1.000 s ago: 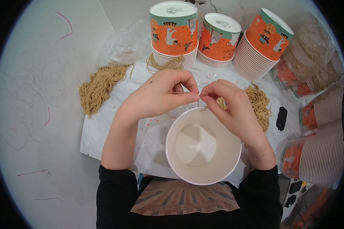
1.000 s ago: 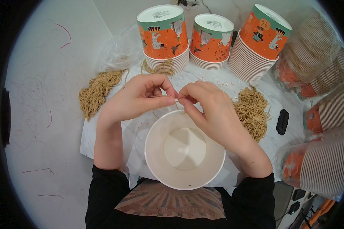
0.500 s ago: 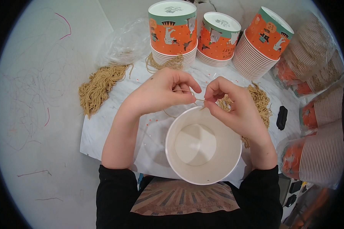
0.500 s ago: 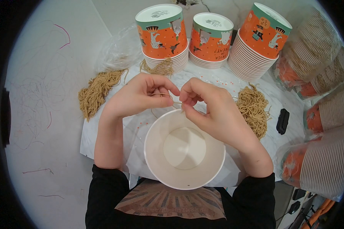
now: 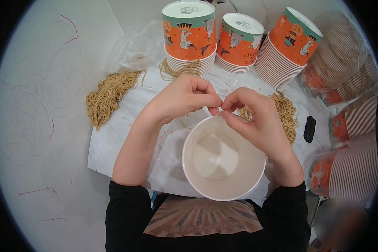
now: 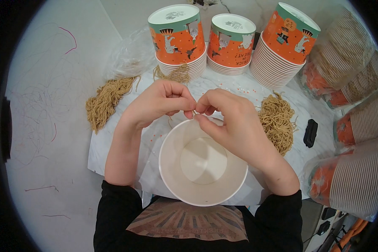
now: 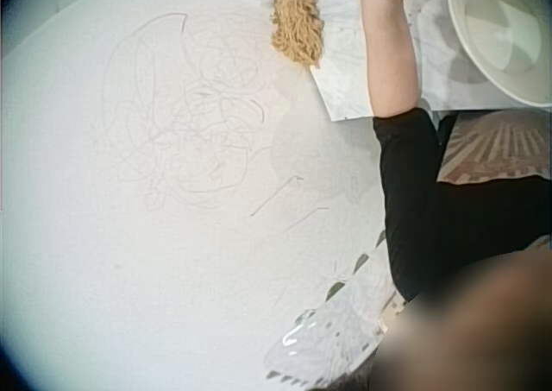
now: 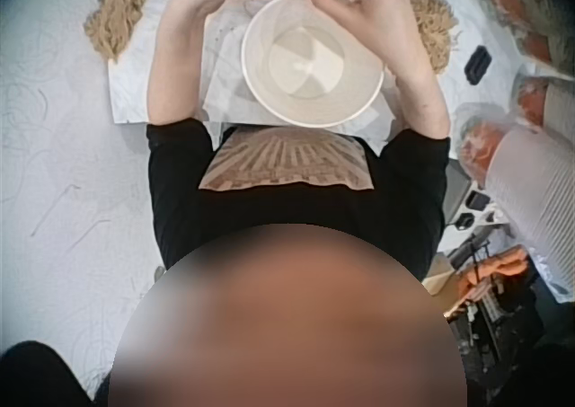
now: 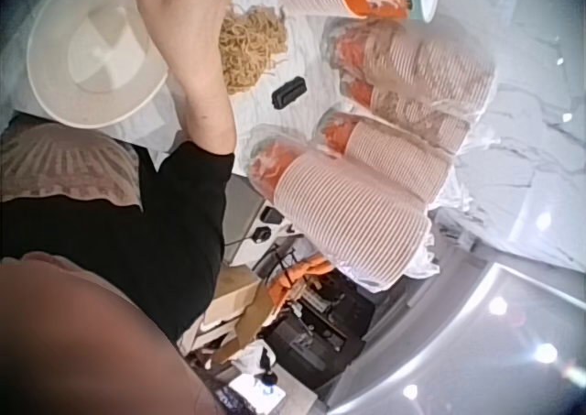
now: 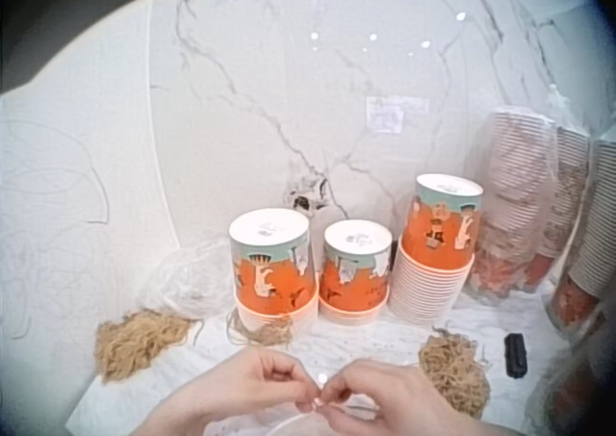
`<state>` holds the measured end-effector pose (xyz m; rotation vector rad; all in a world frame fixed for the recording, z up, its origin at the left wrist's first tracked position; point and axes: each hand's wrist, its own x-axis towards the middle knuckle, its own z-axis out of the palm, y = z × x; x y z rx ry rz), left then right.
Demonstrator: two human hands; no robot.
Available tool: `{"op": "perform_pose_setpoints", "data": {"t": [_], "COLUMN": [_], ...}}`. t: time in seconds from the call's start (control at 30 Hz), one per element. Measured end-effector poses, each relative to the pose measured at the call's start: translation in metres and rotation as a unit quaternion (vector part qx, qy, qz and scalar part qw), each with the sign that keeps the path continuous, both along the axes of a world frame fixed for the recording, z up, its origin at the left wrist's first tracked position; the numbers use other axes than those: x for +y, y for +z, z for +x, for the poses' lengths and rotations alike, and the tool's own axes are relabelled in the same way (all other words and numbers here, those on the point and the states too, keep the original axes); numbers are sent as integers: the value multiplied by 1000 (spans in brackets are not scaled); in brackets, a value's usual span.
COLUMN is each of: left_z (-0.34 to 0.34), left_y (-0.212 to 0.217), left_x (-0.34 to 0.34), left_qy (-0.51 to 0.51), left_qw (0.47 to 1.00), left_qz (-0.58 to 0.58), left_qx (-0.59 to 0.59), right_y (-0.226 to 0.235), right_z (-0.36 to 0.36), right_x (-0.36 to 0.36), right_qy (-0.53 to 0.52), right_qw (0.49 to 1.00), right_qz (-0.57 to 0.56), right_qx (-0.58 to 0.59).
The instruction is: Assembling Halloween-themed paper buckets by attaching string handles through pre-punched holes.
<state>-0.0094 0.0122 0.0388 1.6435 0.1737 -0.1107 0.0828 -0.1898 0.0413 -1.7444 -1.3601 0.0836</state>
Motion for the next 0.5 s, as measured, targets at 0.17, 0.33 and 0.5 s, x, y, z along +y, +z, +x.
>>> {"op": "perform_pose_setpoints", "data": {"t": [0.17,0.33,0.5], "left_z": [2,1,-2], "left_y": [-3,-2,1], "left_x": [1,-2,-9], "left_qy": [14,27,49], "left_qw": [1000,1000,998], "left_qz": [-16,-7,44], "left_qx": [-3,-2,-10], "right_y": [-3,-4,-6], "right_z": [-4,-6,-5], "right_x": [3,4,4], "right_qy": [-20,-42,-39], "right_qw": [1000,999,998], "right_qz": [-18,-15,-16], "right_qx": [-1,2,51]}}
